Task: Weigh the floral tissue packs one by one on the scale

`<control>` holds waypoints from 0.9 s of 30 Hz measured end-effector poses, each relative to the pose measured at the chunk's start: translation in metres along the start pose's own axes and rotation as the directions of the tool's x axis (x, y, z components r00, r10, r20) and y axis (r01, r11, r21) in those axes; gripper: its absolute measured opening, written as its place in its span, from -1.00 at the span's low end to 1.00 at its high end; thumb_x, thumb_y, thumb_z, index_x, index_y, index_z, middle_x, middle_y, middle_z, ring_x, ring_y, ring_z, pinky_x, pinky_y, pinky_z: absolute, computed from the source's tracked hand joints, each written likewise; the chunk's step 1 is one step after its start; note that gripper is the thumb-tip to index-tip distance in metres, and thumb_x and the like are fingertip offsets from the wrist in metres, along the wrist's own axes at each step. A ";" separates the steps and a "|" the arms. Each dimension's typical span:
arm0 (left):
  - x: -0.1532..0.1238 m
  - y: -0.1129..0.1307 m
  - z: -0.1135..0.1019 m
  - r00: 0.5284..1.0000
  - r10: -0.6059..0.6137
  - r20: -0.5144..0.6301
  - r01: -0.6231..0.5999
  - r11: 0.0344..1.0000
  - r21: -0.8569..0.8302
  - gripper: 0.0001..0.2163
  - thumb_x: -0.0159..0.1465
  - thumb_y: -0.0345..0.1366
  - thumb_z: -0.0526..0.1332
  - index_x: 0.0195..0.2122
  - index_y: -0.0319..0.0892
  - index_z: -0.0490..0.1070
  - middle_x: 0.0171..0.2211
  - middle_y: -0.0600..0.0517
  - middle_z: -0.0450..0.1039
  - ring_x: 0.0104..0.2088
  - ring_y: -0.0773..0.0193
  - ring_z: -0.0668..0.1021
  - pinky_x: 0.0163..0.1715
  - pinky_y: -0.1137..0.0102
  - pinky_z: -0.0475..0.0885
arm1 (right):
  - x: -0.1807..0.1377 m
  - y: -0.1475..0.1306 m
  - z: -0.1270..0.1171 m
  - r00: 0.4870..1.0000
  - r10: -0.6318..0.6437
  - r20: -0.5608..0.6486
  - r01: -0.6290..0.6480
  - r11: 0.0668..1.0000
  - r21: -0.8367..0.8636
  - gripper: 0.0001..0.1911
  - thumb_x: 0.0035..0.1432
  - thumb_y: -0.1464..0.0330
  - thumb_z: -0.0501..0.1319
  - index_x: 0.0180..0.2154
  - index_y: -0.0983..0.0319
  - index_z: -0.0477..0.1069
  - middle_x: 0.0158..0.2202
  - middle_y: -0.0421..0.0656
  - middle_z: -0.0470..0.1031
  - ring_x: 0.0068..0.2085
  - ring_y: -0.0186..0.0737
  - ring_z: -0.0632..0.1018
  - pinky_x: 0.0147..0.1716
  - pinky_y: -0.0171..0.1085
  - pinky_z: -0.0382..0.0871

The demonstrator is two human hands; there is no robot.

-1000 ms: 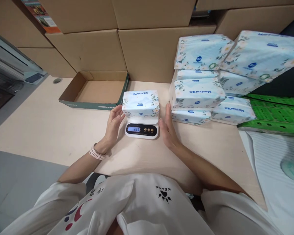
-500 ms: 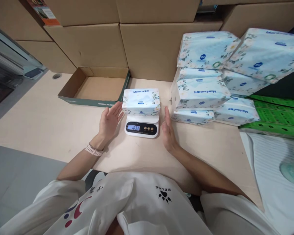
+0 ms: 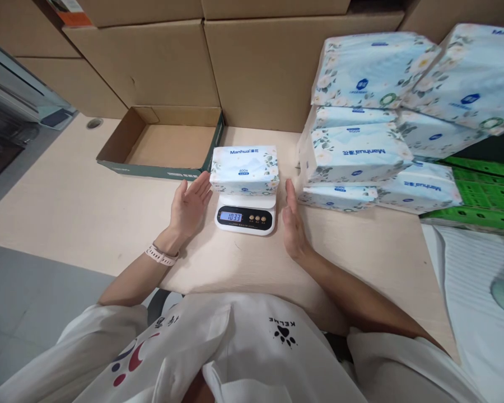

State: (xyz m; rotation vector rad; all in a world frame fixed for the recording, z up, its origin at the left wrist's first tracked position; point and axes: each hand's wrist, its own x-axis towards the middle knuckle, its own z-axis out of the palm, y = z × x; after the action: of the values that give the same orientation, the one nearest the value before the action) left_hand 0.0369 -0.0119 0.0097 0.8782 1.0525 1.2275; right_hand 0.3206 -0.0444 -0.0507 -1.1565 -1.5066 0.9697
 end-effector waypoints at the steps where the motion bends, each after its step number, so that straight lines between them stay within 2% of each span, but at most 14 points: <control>1: 0.000 0.000 0.000 1.000 0.001 0.004 -0.001 1.000 0.000 -0.26 0.38 0.33 0.04 0.39 -0.05 0.38 0.59 -0.03 0.09 0.62 0.04 0.07 0.61 0.10 -0.03 | 0.000 0.000 0.000 1.000 0.004 0.001 -0.004 1.000 -0.006 -0.31 0.53 -0.11 -0.16 0.57 -0.27 -0.21 0.66 -0.52 -0.25 0.67 -0.14 -0.14 0.67 0.16 -0.25; 27: -0.003 0.002 0.002 1.000 0.025 0.016 -0.025 1.000 0.017 -0.27 0.38 0.34 0.05 0.39 -0.02 0.40 0.59 -0.02 0.10 0.63 -0.02 0.06 0.61 0.05 -0.04 | 0.001 -0.003 0.000 1.000 0.024 -0.002 -0.024 1.000 0.001 -0.28 0.51 -0.15 -0.14 0.57 -0.26 -0.19 0.66 -0.50 -0.21 0.67 -0.15 -0.11 0.67 0.16 -0.27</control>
State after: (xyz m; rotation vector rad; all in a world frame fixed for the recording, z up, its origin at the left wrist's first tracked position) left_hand 0.0375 -0.0147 0.0130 0.9153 1.0439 1.2321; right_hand 0.3198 -0.0443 -0.0473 -1.1763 -1.4938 0.9854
